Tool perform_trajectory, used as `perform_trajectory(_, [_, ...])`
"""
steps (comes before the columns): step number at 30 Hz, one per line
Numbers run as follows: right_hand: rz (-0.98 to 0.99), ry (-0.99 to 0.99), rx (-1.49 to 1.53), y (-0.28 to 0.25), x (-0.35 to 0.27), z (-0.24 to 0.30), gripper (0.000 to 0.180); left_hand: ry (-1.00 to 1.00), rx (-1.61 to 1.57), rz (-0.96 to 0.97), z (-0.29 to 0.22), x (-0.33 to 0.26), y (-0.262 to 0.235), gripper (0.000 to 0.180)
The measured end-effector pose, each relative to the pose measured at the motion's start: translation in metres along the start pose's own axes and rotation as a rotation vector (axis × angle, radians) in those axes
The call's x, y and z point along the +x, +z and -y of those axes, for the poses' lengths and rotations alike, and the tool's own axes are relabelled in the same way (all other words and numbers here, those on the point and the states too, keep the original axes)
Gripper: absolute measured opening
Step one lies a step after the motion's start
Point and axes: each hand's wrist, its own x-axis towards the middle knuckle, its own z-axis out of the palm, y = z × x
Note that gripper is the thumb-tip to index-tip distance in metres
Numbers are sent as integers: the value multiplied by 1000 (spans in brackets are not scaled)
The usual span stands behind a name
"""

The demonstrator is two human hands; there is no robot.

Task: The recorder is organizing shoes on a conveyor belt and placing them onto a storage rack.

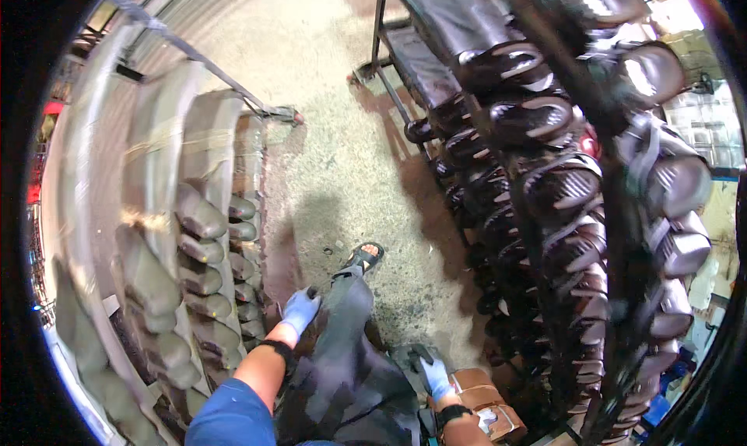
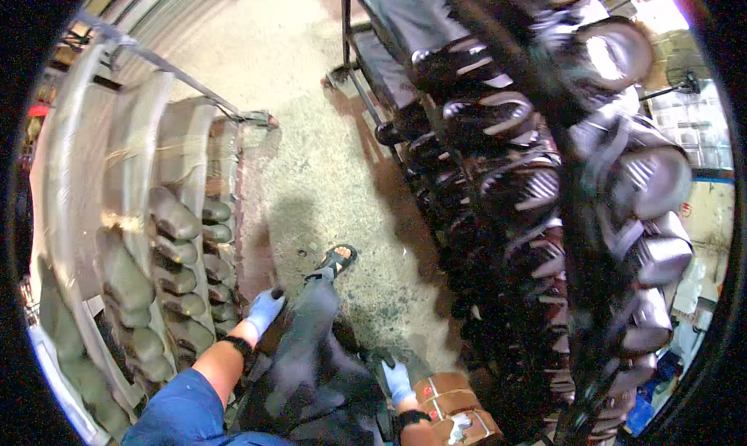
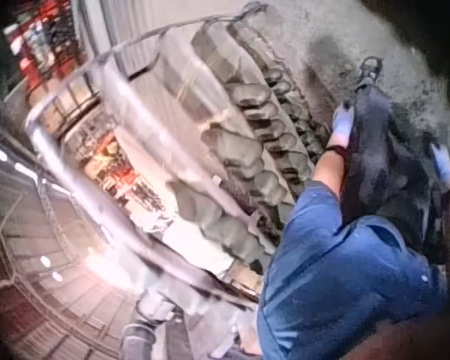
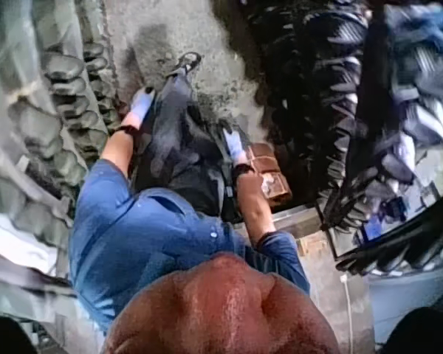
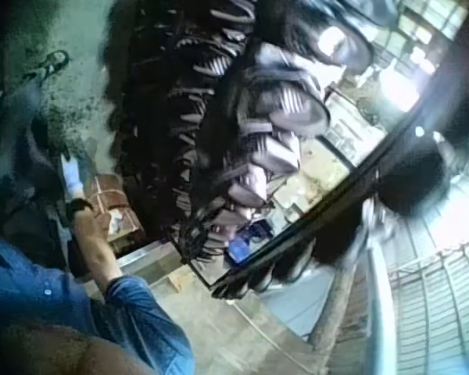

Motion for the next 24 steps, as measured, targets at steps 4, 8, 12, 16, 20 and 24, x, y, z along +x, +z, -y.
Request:
perform_trajectory(4, [-64, -181, -69, -14, -99, -24, 39, -103, 78, -199, 96, -140, -7, 31])
perform_trajectory(8, [-135, -341, -131, -44, -169, -83, 37, 10, -193, -336, 199, -255, 51, 33])
perform_trajectory(12, [-80, -329, 75, -94, -234, -166, 34, 8, -460, -526, 222, -405, 129, 30])
perform_trajectory(16, [94, -135, 253, -121, -323, -172, 32, -178, -989, -602, 263, -567, 176, 31])
perform_trajectory(20, [174, -183, 190, -138, -350, -200, 33, -459, -908, -1009, 340, -664, 213, 31])
perform_trajectory(24, [242, -96, 168, -110, -384, -188, 37, -551, -1604, -1658, 458, -776, 246, 24])
